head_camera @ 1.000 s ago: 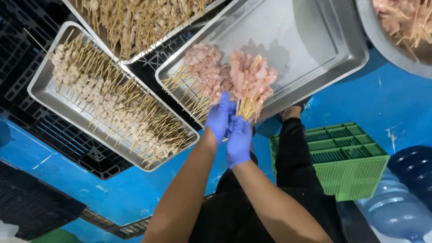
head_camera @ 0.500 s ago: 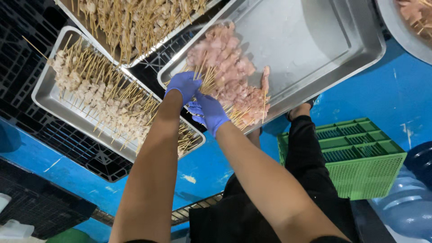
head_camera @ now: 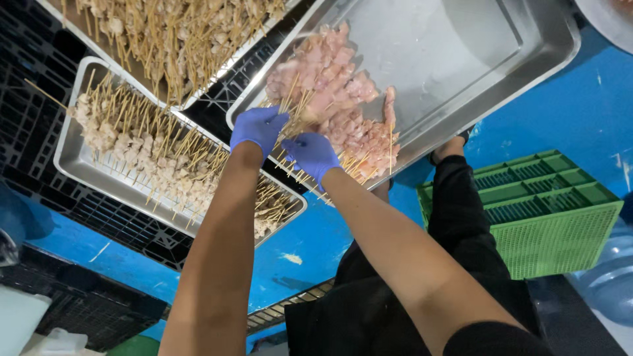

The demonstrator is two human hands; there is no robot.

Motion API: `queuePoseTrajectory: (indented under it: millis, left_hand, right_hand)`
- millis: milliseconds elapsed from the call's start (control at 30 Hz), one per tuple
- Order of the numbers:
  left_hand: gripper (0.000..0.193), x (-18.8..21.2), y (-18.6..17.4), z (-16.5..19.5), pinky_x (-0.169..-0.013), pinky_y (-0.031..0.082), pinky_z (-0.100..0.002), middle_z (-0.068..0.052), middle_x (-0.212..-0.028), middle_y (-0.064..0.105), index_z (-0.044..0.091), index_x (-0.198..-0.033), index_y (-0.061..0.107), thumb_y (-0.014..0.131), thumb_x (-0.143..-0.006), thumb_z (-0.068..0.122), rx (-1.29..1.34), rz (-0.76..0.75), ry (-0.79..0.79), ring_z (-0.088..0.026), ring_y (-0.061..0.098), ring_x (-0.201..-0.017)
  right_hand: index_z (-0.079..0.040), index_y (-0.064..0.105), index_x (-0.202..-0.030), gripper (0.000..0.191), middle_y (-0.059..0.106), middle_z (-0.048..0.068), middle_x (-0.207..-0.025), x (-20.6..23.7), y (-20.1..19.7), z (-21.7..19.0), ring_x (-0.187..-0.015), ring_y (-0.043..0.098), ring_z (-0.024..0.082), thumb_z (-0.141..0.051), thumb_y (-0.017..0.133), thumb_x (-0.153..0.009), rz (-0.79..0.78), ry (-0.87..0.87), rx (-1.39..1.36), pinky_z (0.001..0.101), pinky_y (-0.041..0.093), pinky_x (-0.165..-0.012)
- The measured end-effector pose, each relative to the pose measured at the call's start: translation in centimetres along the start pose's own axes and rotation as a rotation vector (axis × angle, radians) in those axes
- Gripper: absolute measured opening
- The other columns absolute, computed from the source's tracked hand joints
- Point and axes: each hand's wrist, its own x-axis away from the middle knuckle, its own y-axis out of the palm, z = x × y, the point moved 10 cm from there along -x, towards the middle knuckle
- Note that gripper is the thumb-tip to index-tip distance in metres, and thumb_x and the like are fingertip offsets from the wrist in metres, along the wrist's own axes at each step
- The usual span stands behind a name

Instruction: The person, wearing blue gloves, carries a tray of raw meat skewers and places it into a stainless steel cabinet. They then sit and transfer raw meat skewers by hand from a large metal bowl onto empty metal trays, laying the skewers flat in rows and filling the trays.

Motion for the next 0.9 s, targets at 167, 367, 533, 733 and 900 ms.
queuePoseTrajectory:
  millis: [167, 367, 533, 733, 900]
  left_hand:
    - [0.026, 2.1, -1.5, 5.7, -0.084, 0.054, -0.043, -0.011, -0.103, 0.069, 0.014, -0.106, 0.076, 0.081, -0.083, 0.027, -0.193, 0.300, 0.348, -0.033, 0.067, -0.095]
    - [0.028, 0.1, 1.9, 4.8, -0.083, 0.053, -0.046, -0.011, -0.096, 0.069, 0.012, -0.094, 0.073, 0.078, -0.088, 0.039, -0.190, 0.093, 0.188, -0.033, 0.066, -0.092]
    - [0.036, 0.6, 1.5, 4.8, -0.084, 0.052, -0.051, -0.016, -0.099, 0.070, 0.011, -0.098, 0.075, 0.055, -0.107, 0.039, -0.258, 0.253, 0.287, -0.039, 0.066, -0.093]
    - [0.043, 0.4, 1.0, 2.8, -0.083, 0.051, -0.051, -0.020, -0.098, 0.071, 0.007, -0.097, 0.072, 0.052, -0.111, 0.042, -0.121, 0.140, -0.047, -0.043, 0.065, -0.092]
    - [0.032, 0.6, 1.6, 4.7, -0.078, 0.055, -0.046, -0.012, -0.094, 0.072, 0.010, -0.098, 0.070, 0.075, -0.087, 0.040, -0.120, 0.076, 0.004, -0.034, 0.070, -0.083]
  right_hand:
    - [0.001, 0.072, -0.104, 0.023, 0.073, 0.011, -0.087, 0.5, -0.2, 1.1, -0.067, 0.066, 0.017, -0.019, 0.062, -0.100, -0.040, -0.051, -0.335, 0.0290, 0.054, -0.059]
    - [0.002, 0.064, -0.115, 0.029, 0.076, 0.012, -0.099, 2.0, -1.1, 3.9, -0.076, 0.074, 0.018, -0.023, 0.055, -0.105, 0.048, -0.004, -0.697, 0.0280, 0.057, -0.067]
    - [-0.003, 0.063, -0.121, 0.032, 0.075, 0.010, -0.099, 3.5, 0.3, 3.9, -0.073, 0.073, 0.018, -0.029, 0.053, -0.105, -0.089, -0.030, -0.586, 0.0257, 0.051, -0.062]
    - [-0.004, 0.061, -0.125, 0.032, 0.078, 0.013, -0.104, 5.9, -0.6, 4.2, -0.070, 0.071, 0.016, -0.028, 0.051, -0.105, -0.096, -0.035, -0.682, 0.0269, 0.053, -0.064]
    - [-0.002, 0.060, -0.123, 0.031, 0.079, 0.013, -0.106, 4.8, -4.1, 3.5, -0.070, 0.068, 0.014, -0.026, 0.048, -0.108, 0.181, -0.107, -0.733, 0.0282, 0.055, -0.067]
